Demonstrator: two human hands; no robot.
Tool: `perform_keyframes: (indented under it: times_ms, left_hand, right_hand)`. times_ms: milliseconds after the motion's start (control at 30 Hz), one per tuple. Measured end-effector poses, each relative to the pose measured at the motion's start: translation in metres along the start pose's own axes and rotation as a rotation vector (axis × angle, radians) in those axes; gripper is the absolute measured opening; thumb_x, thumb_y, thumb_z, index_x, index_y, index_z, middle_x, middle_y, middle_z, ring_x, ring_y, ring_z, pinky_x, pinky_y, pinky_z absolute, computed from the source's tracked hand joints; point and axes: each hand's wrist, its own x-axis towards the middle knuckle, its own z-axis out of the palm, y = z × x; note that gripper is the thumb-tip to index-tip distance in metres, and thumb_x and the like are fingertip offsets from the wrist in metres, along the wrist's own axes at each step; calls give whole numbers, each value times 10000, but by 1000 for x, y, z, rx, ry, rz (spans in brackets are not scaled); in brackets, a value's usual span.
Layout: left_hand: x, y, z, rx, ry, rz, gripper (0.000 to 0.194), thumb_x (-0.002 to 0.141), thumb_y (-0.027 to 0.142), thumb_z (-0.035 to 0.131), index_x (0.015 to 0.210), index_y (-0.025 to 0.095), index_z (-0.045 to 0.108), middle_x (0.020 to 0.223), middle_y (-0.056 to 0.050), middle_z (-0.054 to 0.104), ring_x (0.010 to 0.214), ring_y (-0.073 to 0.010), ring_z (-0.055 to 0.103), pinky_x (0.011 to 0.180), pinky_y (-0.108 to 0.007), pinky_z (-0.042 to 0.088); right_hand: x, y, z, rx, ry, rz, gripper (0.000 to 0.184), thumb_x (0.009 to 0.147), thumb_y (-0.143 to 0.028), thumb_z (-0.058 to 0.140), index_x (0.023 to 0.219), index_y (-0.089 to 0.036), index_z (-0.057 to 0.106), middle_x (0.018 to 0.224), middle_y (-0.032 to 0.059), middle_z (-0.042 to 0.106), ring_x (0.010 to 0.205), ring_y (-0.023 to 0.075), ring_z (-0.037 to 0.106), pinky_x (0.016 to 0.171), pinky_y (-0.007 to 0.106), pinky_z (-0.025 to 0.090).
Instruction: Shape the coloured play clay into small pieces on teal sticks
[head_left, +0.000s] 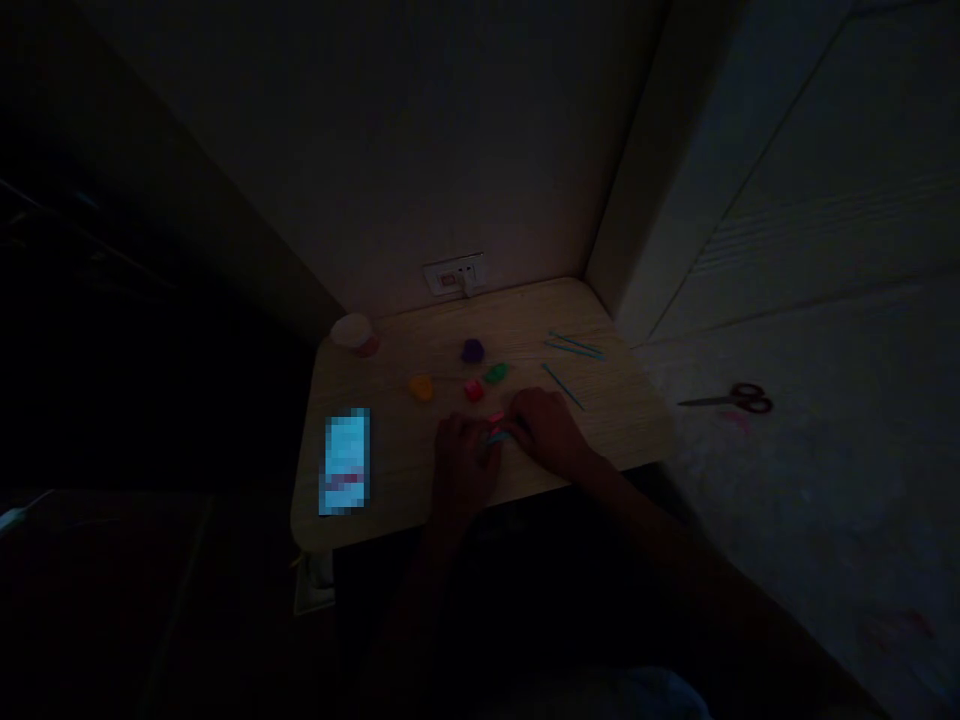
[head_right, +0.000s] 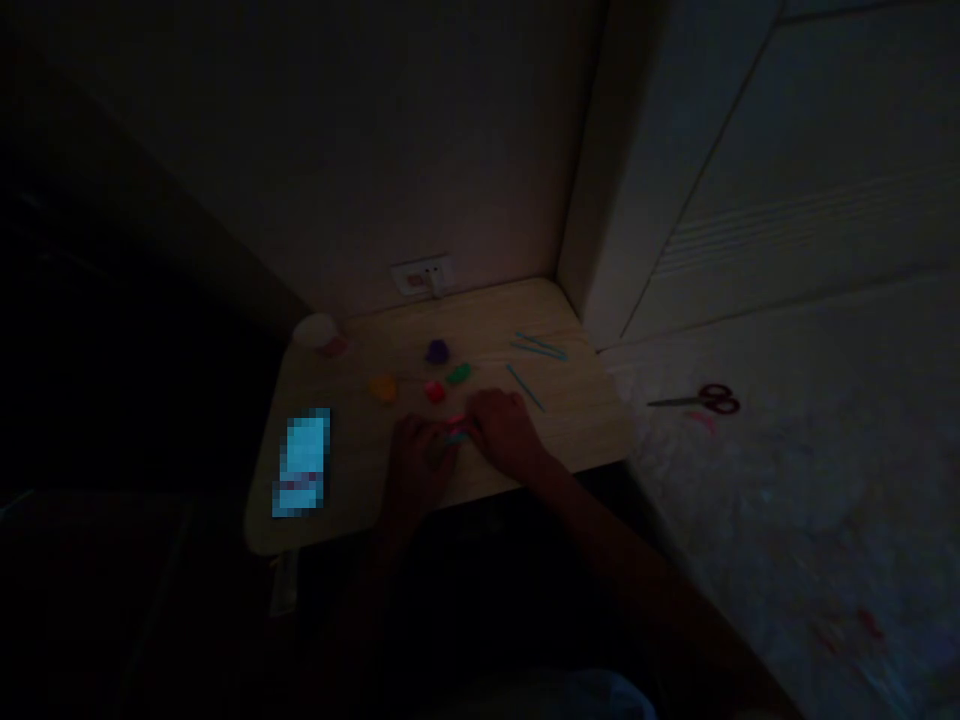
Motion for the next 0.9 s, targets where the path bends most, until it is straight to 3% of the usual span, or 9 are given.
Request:
perform_keyframes:
  times_ms: [167, 400, 700, 900]
  left_hand:
    - [0, 3, -2, 1, -14, 7, 214, 871, 176, 703, 1080, 220, 692, 1012, -69, 615, 1009, -272, 589, 959, -454, 516]
    - [0, 3, -2, -17, -9, 1, 247, 899, 198, 698, 1144, 222, 684, 1026, -71, 622, 1023, -273, 587, 980, -460, 509]
    - [-2, 2, 0, 19, 33, -28, 143, 898, 235, 733, 1027, 209, 679, 1003, -75, 613, 1012, -283, 576, 943, -449, 518]
    - [-1, 3, 0, 20, 20, -25, 90, 952, 281, 680, 1005, 210, 698, 988, -72, 612, 990, -270, 587, 943, -448, 517]
  right_hand:
    - [0, -5, 1, -68, -17, 15, 157, 1038, -303, 564, 967, -178, 629, 1014, 107, 706, 997, 284, 582, 857, 390, 341]
    - [1, 5, 0, 131, 41, 59, 134, 1018, -262, 551, 920, -195, 612, 931, 76, 685, 901, 242, 588, 824, 359, 369]
    - [2, -2, 1, 45, 10, 74, 146, 1015, -292, 559, 928, -192, 621, 960, 86, 688, 965, 263, 587, 867, 383, 370]
    - [-2, 8, -2, 202, 158, 49, 203, 1022, -249, 458, 981, -181, 645, 971, 106, 660, 950, 262, 578, 890, 407, 435]
